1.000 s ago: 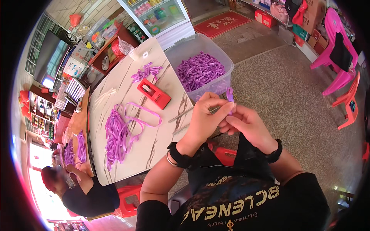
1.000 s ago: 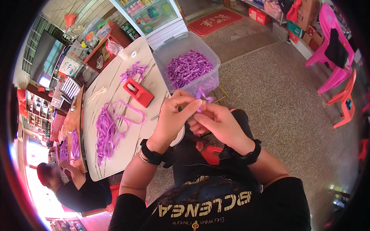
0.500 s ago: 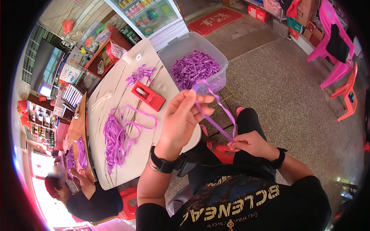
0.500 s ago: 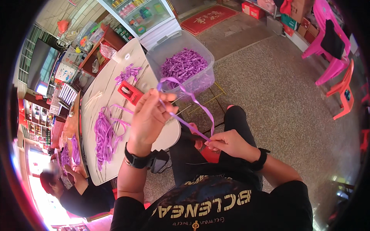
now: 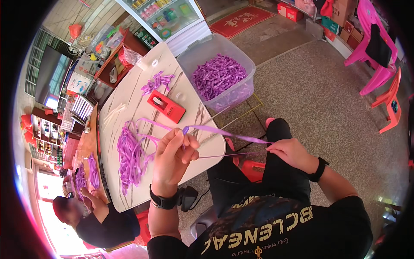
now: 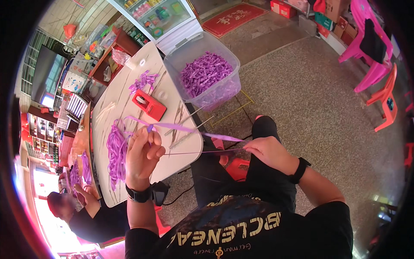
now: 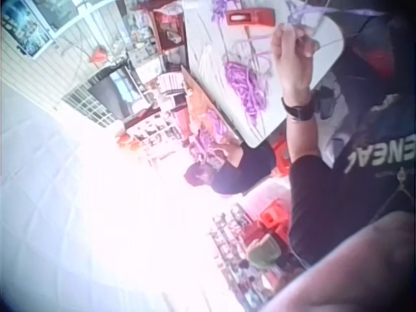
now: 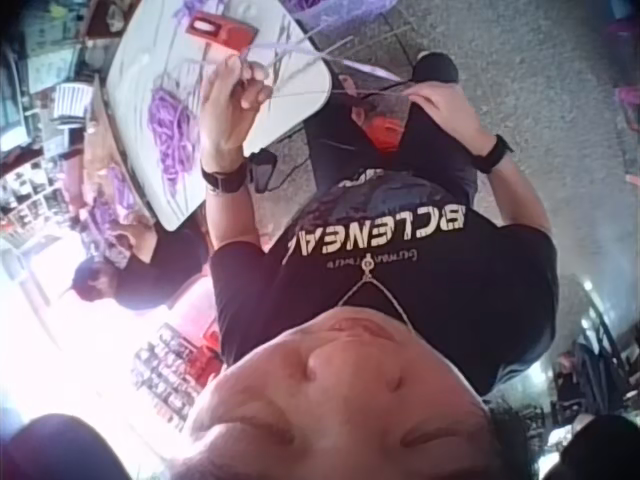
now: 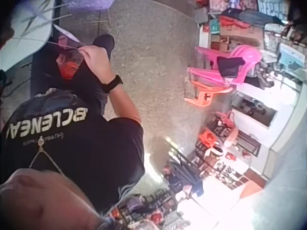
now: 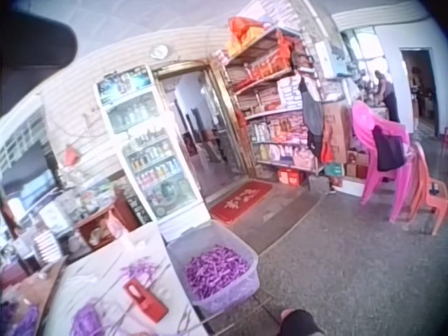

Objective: Picking up, aligning, and tying purple plastic ribbons into bunches at a workbench.

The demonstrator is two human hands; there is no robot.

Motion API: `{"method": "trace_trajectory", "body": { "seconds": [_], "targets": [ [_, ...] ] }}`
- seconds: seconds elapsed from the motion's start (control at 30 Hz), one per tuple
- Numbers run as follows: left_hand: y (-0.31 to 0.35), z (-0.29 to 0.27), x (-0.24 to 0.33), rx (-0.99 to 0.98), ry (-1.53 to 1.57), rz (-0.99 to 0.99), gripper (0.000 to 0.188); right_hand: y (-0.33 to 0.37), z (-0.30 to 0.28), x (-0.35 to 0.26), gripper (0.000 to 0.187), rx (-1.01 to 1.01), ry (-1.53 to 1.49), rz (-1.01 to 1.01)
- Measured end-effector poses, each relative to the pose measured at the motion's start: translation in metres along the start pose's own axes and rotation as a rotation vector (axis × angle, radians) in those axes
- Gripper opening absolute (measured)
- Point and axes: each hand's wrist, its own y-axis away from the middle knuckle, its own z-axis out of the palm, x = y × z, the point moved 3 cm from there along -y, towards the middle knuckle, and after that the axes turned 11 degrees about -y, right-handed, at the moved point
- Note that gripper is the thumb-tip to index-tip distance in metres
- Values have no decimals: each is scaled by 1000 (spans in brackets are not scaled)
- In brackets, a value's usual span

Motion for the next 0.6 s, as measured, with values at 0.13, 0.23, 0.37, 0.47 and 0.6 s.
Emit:
{"method": "trace_trajectory", "body": {
  "seconds": [0.13, 0.23, 0.37, 0.47, 0.6],
  "targets": [
    [11, -11, -7, 9, -12, -75, 20, -2, -10, 1, 14, 78, 107, -26],
    [17, -17, -12, -13, -41, -122, 20, -3, -18, -4, 18, 118, 206, -29],
    [22, -23, -20, -103, -108, -170, 18, -5, -24, -11, 29, 172, 151, 27],
    [27, -24, -21, -115, -260, -232, 16, -6, -25, -13, 44, 178, 82, 64],
    [32, -18, -20, -43, -527, -254, 12, -8, -26, -16, 64, 180, 51, 79]
  ]
}}
